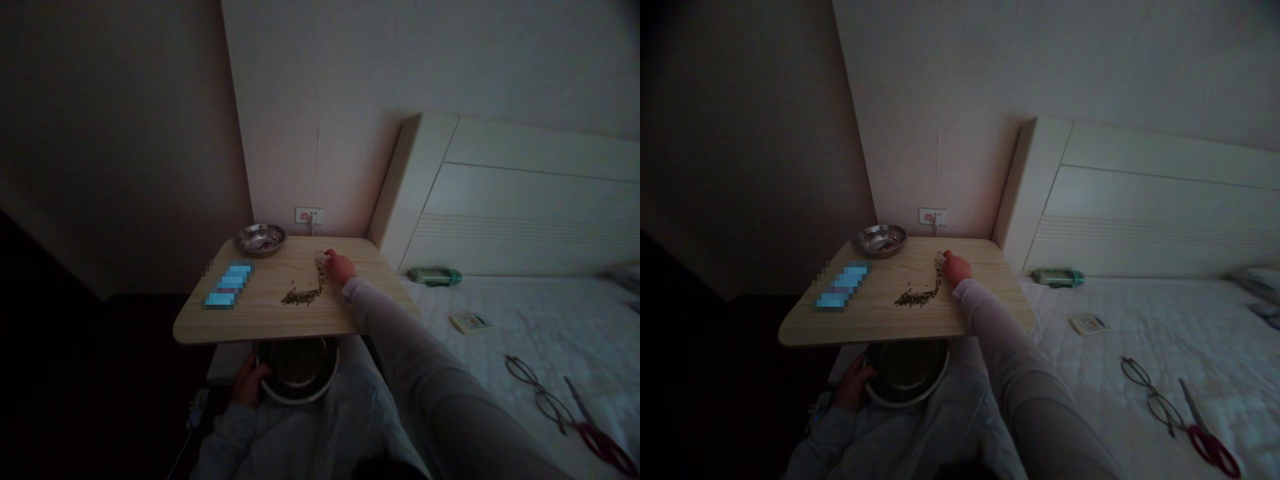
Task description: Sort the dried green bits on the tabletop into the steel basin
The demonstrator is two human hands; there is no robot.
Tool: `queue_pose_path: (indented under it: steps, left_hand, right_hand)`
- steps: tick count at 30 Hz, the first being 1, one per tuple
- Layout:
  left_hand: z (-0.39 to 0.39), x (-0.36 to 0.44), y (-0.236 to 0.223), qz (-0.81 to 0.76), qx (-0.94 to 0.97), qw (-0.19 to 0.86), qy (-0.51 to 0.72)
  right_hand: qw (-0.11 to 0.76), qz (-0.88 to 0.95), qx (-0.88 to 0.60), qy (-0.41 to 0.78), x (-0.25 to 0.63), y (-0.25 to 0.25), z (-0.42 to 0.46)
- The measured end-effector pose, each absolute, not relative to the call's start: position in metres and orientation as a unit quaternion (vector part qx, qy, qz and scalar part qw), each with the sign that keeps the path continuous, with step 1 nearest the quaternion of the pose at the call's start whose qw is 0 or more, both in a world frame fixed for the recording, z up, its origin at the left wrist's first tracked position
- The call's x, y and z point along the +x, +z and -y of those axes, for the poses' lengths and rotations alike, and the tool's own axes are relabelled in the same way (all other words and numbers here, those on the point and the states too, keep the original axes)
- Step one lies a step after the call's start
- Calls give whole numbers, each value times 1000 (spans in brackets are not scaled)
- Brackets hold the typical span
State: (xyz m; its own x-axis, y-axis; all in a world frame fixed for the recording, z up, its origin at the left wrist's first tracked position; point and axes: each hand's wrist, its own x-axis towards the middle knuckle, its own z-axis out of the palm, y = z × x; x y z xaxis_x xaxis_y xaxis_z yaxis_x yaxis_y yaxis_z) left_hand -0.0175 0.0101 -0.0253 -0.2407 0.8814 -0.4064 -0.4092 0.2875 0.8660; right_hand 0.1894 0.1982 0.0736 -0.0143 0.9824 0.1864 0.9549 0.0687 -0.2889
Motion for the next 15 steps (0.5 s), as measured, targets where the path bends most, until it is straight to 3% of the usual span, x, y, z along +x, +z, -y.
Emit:
queue_pose_path:
  steps: [15]
  left_hand:
    - [-10,-19,-24,-559,225,579,549]
  right_hand:
    - [96,844,-528,-11,175,78,-160]
